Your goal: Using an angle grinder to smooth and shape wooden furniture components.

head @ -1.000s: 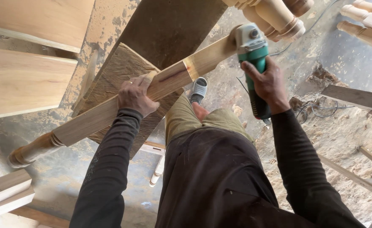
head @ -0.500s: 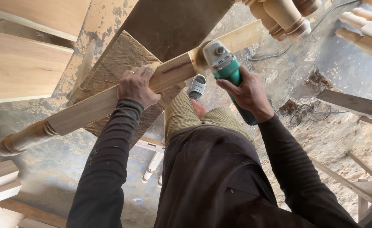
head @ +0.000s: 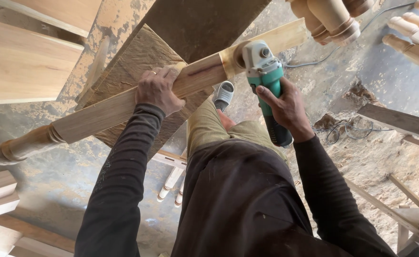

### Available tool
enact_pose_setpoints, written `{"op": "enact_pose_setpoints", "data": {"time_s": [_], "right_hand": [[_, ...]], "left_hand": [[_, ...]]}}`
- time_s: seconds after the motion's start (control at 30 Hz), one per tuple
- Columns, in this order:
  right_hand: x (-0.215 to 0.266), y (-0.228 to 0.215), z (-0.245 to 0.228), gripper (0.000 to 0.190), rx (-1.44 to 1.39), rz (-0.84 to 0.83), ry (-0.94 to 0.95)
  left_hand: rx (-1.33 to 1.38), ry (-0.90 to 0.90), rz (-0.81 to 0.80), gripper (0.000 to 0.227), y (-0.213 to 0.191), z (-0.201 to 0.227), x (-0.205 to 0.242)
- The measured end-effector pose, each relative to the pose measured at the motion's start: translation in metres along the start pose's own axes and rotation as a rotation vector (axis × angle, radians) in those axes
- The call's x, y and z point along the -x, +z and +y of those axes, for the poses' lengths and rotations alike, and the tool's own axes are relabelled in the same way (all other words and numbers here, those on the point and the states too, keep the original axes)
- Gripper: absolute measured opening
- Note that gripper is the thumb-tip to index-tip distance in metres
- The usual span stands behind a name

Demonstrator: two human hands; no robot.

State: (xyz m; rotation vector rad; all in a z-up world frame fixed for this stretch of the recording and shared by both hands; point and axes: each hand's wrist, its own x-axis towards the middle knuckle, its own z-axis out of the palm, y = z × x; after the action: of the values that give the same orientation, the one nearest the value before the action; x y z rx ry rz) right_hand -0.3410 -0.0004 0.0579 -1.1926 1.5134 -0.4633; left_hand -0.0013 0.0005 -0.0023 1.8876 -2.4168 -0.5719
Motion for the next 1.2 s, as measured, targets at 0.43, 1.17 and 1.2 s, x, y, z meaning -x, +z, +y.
{"op": "enact_pose_setpoints", "data": {"time_s": [0.43, 1.17, 1.2], "right_hand": [[-0.022, 0.004, -0.011, 0.046, 0.106, -0.059, -0.066], [-0.009, 0.008, -0.045, 0.051, 0.415, 0.047, -0.048], [-0.006, 0.009, -0.048, 0.052, 0.465, 0.085, -0.079]], "left_hand": [[0.015, 0.009, 0.019, 0.078, 0.002, -0.003, 0.0], [0.051, 0.017, 0.038, 0.084, -0.003, 0.0, 0.0], [0.051, 0.016, 0.04, 0.084, -0.003, 0.0, 0.0]]}}
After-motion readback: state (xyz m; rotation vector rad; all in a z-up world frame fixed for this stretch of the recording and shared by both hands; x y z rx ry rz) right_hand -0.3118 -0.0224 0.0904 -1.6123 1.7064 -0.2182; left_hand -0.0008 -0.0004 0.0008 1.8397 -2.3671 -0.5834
